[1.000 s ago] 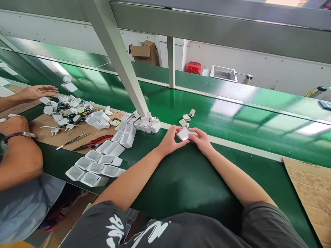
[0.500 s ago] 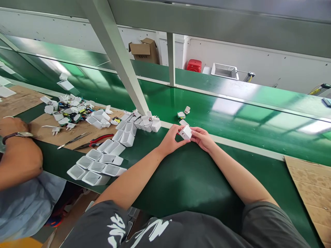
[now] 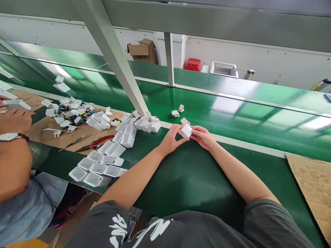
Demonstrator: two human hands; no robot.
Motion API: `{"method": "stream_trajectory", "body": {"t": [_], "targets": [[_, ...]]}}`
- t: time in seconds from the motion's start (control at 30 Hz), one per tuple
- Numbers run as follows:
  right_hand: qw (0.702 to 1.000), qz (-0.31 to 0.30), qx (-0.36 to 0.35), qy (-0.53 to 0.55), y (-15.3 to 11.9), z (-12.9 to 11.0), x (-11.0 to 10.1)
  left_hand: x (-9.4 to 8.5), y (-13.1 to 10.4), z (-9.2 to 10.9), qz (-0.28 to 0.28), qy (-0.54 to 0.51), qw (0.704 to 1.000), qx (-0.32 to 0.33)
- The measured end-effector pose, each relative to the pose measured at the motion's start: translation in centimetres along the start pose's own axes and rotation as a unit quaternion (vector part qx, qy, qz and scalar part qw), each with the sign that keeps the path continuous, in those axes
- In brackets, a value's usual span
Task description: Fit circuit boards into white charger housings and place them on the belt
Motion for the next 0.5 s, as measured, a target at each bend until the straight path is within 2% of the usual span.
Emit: {"method": "stream_trajectory", "body": {"t": [0.33, 0.5], "targets": [[1.0, 0.005, -0.025, -0.01, 0.24, -0.13, -0.07, 0.17, 0.04, -0.13, -0.006, -0.011, 1.0, -0.004], [0.996, 0.014, -0.066, -0.064, -0.12, -0.76, 0.29, 0.51, 0.02, -0.89, -0.017, -0.026, 0.999, -0.023]]}}
Point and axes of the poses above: each hand's wrist, its own y-axis towards the middle knuckle, its own x-axis out of the palm, z = x × y, the point moved 10 cm from there along y, towards the middle knuckle, and after that the axes turned 1 degree about -z, right-handed, at the moved point
